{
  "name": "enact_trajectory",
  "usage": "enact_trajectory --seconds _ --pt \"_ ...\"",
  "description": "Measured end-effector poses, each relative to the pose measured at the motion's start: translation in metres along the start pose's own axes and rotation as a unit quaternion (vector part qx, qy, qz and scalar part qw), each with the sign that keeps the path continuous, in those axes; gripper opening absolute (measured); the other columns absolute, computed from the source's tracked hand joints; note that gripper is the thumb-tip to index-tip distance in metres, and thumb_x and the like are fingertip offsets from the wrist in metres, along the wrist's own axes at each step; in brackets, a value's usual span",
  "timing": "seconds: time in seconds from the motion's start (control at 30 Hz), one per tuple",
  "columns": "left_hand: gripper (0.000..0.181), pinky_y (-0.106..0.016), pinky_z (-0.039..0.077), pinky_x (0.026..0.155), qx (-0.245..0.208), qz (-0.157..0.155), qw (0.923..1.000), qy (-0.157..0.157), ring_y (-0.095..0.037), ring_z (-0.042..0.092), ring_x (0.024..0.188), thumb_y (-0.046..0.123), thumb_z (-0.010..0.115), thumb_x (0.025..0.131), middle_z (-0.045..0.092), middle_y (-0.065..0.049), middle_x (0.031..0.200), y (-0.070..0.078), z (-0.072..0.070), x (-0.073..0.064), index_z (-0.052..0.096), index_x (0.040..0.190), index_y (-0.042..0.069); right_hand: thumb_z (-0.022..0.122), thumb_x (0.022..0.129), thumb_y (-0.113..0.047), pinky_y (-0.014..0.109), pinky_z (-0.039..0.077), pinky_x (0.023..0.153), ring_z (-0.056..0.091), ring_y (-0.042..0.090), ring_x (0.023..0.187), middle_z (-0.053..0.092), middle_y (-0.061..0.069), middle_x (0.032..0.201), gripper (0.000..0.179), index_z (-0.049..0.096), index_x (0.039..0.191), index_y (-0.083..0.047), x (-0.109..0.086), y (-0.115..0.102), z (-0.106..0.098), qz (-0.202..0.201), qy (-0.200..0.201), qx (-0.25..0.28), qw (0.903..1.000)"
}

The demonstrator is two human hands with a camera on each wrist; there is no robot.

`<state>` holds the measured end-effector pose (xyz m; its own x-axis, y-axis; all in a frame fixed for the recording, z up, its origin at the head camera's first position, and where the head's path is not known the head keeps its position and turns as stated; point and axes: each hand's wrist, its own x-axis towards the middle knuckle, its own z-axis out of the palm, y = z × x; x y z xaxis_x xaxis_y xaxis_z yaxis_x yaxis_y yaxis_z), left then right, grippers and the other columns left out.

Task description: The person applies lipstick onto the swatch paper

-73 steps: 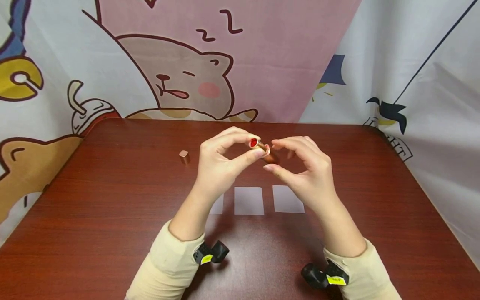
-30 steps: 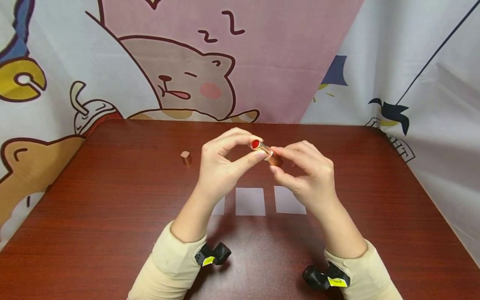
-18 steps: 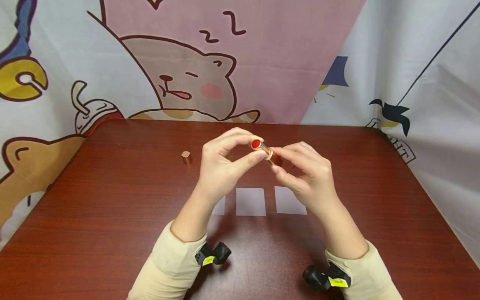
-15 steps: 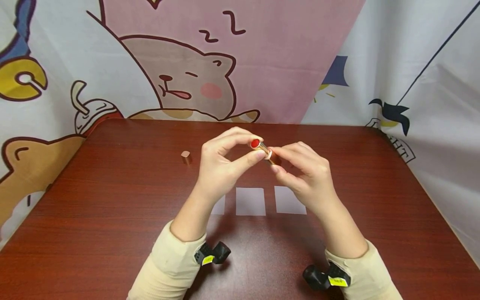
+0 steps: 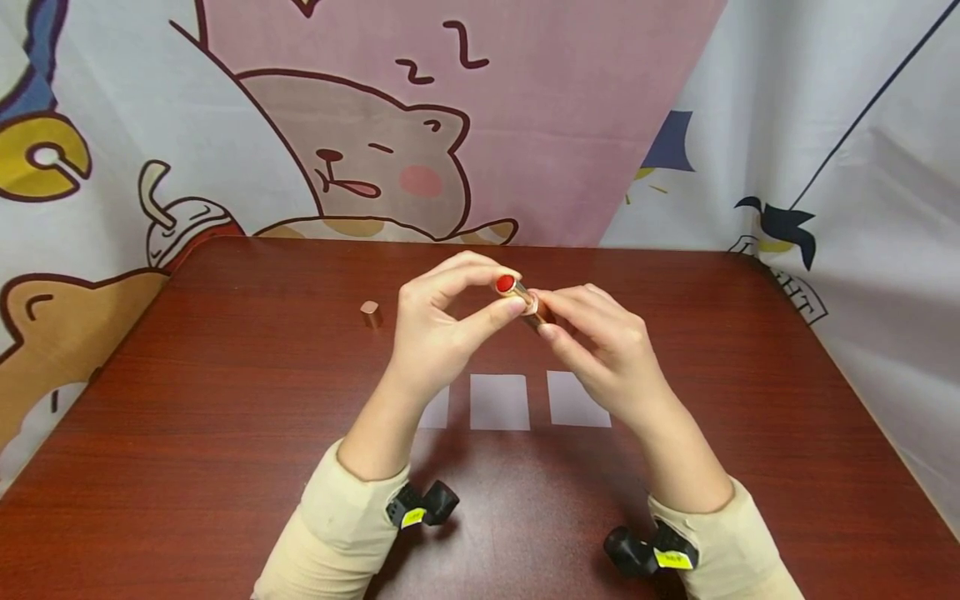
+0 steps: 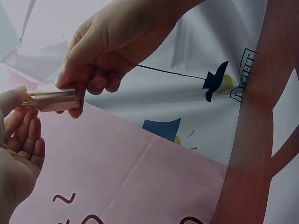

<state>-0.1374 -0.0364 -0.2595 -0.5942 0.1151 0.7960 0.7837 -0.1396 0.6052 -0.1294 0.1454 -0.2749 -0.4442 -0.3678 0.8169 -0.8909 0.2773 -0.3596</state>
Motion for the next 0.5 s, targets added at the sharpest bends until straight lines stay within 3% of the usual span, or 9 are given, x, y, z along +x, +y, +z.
enact_trajectory --seconds 0.5 --pt "0.017 -0.038 0.044 0.076 -0.005 0.004 1.0000 -0.006 -0.021 0.059 0.078 -0.011 0.071 0.068 0.064 -0.009 0.081 -0.0005 0.0014 -0.0001 0.066 0.083 -0.006 0.050 0.093 -0.022 0.028 0.041 0.071 0.057 0.019 0.082 0.065 0.010 0.096 0.034 0.062 0.107 0.006 0.0009 -0.0006 0.0009 -0.005 0.005 -0.007 1.0000"
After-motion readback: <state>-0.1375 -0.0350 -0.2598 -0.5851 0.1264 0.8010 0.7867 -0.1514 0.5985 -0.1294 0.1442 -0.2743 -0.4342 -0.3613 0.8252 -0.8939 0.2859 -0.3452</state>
